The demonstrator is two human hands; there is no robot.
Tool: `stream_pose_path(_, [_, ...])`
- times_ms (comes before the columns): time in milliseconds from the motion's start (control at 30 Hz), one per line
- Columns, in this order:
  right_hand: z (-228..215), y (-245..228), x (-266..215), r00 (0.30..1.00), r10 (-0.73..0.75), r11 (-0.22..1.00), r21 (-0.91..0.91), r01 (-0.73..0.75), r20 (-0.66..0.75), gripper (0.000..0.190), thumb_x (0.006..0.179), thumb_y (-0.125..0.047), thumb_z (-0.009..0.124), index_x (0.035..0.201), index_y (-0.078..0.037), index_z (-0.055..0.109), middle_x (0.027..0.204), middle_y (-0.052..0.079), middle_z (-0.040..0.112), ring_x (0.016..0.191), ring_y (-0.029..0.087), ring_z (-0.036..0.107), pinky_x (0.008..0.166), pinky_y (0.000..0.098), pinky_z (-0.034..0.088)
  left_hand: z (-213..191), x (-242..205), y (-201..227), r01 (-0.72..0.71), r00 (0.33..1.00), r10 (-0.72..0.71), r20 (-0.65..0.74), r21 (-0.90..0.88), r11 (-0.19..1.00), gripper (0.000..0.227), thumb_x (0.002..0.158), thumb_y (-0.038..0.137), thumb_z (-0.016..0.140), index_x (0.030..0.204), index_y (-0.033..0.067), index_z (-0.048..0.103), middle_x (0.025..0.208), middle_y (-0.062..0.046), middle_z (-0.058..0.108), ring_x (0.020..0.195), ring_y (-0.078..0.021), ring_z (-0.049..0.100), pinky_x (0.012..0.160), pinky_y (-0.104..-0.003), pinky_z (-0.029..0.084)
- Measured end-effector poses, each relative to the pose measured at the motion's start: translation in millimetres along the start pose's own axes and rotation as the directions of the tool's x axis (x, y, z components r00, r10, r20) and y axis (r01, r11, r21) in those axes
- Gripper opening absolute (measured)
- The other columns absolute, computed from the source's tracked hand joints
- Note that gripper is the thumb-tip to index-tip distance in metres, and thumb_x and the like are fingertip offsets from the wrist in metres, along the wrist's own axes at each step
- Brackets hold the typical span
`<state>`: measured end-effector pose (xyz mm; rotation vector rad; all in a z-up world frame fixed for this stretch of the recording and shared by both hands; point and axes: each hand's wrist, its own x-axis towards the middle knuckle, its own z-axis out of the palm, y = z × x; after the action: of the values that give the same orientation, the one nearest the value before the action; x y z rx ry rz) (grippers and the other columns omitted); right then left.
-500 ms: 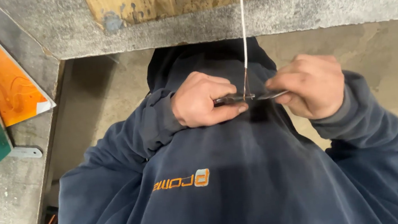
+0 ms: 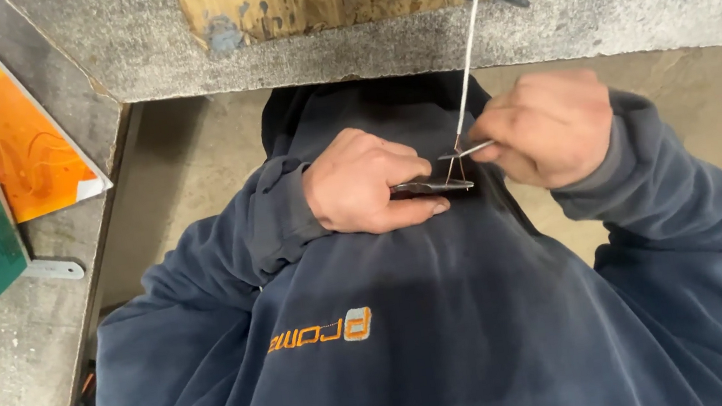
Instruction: The person walks to a workbench and uses a utility knife to strip the white insulation from a copper wire. They then use pliers to hold the wire and continue stripping the insulation from the end of the wire.
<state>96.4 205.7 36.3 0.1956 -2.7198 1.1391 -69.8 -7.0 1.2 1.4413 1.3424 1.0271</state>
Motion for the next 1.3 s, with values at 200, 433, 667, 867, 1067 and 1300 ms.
stream_pose_path(200, [3, -2, 2, 0.988, -0.152, 0.984, 0.092, 0.155, -0.039, 0.021, 0.082, -0.008, 0.086, 0.093, -0.002, 0.069, 0.081, 0.007, 0.066, 0.061, 0.020, 0.061, 0.051, 0.0348, 0.047, -3, -1, 2, 0.011, 1.000, -0.011, -0.003, 0.013, 1.000, 0.029, 0.086, 0.037, 0.081, 0.078, 0.0107, 0.070, 0.070, -0.005, 0.064, 0.063, -0.0299, 0.064, 0.052, -0.041, 0.045])
stream_pose_path(433, [2, 5, 1, 0.999, -0.044, 0.999, -0.033, 0.043, -0.012, 0.021, 0.089, -0.013, 0.085, 0.098, -0.003, 0.069, 0.088, 0.007, 0.067, 0.070, 0.024, 0.061, 0.055, 0.0358, 0.047, -4, -3, 4, 0.022, 1.000, -0.022, -0.007, 0.016, 1.000, 0.030, 0.086, 0.036, 0.082, 0.077, 0.0105, 0.069, 0.069, -0.005, 0.063, 0.063, -0.0299, 0.064, 0.052, -0.041, 0.045])
stream_pose_path(667, [-3, 2, 9, 0.992, -0.130, 0.990, -0.052, 0.129, -0.005, 0.024, 0.084, -0.015, 0.087, 0.095, -0.004, 0.069, 0.083, 0.006, 0.066, 0.064, 0.021, 0.058, 0.054, 0.0353, 0.045, -4, -6, 2, 0.030, 1.000, -0.031, 0.003, 0.037, 0.999, 0.031, 0.086, 0.038, 0.081, 0.076, 0.0109, 0.068, 0.069, -0.005, 0.063, 0.063, -0.0302, 0.064, 0.052, -0.042, 0.045])
stream_pose_path(867, [-23, -5, 24, 0.956, -0.282, 0.953, -0.092, 0.289, 0.080, 0.020, 0.084, -0.018, 0.083, 0.093, -0.006, 0.071, 0.078, 0.004, 0.064, 0.061, 0.018, 0.057, 0.050, 0.0333, 0.044, -14, -6, 13, 0.056, 0.998, -0.057, 0.006, 0.093, 0.994, 0.031, 0.086, 0.040, 0.079, 0.076, 0.0116, 0.069, 0.070, -0.005, 0.064, 0.064, -0.0302, 0.065, 0.052, -0.042, 0.046])
stream_pose_path(1067, [-62, -29, 43, 0.899, -0.322, 0.859, -0.306, 0.409, 0.297, 0.015, 0.085, -0.018, 0.078, 0.094, -0.008, 0.072, 0.075, 0.000, 0.059, 0.059, 0.014, 0.054, 0.051, 0.0274, 0.043, -21, -8, 26, 0.109, 0.993, -0.114, 0.003, 0.260, 0.959, 0.036, 0.085, 0.043, 0.077, 0.073, 0.0107, 0.067, 0.068, -0.006, 0.065, 0.063, -0.0314, 0.065, 0.051, -0.044, 0.046])
stream_pose_path(1300, [-71, -43, 40, 0.828, -0.222, 0.791, -0.402, 0.462, 0.515, 0.013, 0.092, -0.018, 0.070, 0.085, -0.009, 0.064, 0.071, -0.002, 0.049, 0.060, 0.013, 0.051, 0.051, 0.0277, 0.041, -22, -6, 30, 0.163, 0.983, -0.180, 0.036, 0.279, 0.946, 0.041, 0.086, 0.049, 0.073, 0.073, 0.0100, 0.067, 0.067, -0.007, 0.066, 0.061, -0.0344, 0.065, 0.050, -0.046, 0.047])
